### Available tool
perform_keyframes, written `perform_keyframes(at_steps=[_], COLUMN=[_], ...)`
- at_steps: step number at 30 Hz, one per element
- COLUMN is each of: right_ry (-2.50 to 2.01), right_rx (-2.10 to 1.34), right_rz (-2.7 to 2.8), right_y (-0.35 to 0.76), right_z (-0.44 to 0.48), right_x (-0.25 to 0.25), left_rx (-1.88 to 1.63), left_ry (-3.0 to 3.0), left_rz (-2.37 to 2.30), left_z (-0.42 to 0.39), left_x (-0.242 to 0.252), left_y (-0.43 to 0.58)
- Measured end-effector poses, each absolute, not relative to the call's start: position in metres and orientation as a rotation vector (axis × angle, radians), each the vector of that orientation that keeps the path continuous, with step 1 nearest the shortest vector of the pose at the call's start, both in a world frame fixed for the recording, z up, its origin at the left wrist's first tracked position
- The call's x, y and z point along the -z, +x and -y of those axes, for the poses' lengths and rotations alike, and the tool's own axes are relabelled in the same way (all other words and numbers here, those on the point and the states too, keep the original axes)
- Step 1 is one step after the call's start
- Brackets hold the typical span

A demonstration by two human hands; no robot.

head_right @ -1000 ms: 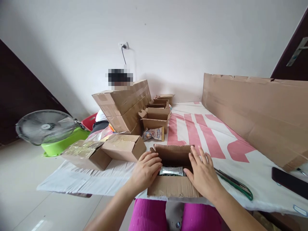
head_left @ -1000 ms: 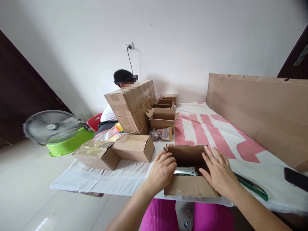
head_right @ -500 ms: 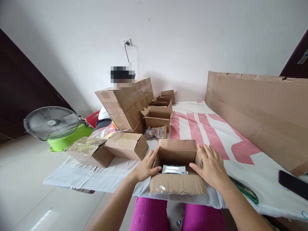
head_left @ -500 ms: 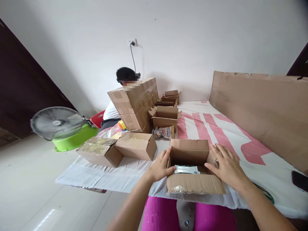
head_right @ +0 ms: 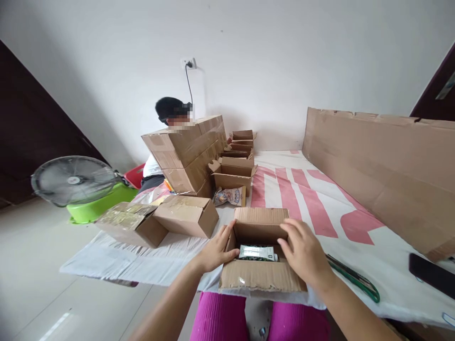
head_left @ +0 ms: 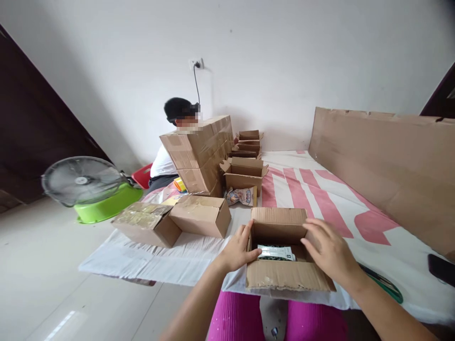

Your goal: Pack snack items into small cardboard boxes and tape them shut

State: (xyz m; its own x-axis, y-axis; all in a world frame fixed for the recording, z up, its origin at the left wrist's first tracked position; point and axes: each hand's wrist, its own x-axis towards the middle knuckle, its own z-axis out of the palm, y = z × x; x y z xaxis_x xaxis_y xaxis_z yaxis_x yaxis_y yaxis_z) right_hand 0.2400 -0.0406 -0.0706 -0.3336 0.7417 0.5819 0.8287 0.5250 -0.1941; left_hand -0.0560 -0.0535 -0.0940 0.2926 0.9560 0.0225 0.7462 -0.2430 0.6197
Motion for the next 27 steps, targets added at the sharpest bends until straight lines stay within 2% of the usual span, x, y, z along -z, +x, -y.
perform_keyframes(at_steps=[3,8,13,18,20,23,27], right_ry=[-1.398,-1.546,-1.457,-1.568,-1.562,-1.458,-1.373], right_rx=[-0.005,-0.060,-0.218,-0.317,-0.334,-0.292,-0.147], right_rz=[2.565,3.022,3.205,3.211,3.204,3.181,3.037], right_y=[0.216,0.181,0.156,0.142,0.138,0.137,0.156], right_z=[0.040,0.025,0.018,0.014,0.011,0.007,0.009], right_x=[0.044,0.027,0.036,0.064,0.071,0.066,0.033], left_rx=[-0.538,-0.535,-0.518,-0.663,-0.676,-0.410,-0.092], left_ry=[2.059,2.059,2.107,2.359,2.525,2.615,2.662], left_rz=[-1.514,-1.513,-1.563,-1.931,-1.764,-1.529,-1.631], left_z=[0.053,0.055,0.060,0.089,0.101,0.108,0.089], left_x=[0.093,0.096,0.096,0.073,0.067,0.071,0.082], left_y=[-0.056,-0.056,-0.054,-0.036,-0.024,-0.007,-0.003])
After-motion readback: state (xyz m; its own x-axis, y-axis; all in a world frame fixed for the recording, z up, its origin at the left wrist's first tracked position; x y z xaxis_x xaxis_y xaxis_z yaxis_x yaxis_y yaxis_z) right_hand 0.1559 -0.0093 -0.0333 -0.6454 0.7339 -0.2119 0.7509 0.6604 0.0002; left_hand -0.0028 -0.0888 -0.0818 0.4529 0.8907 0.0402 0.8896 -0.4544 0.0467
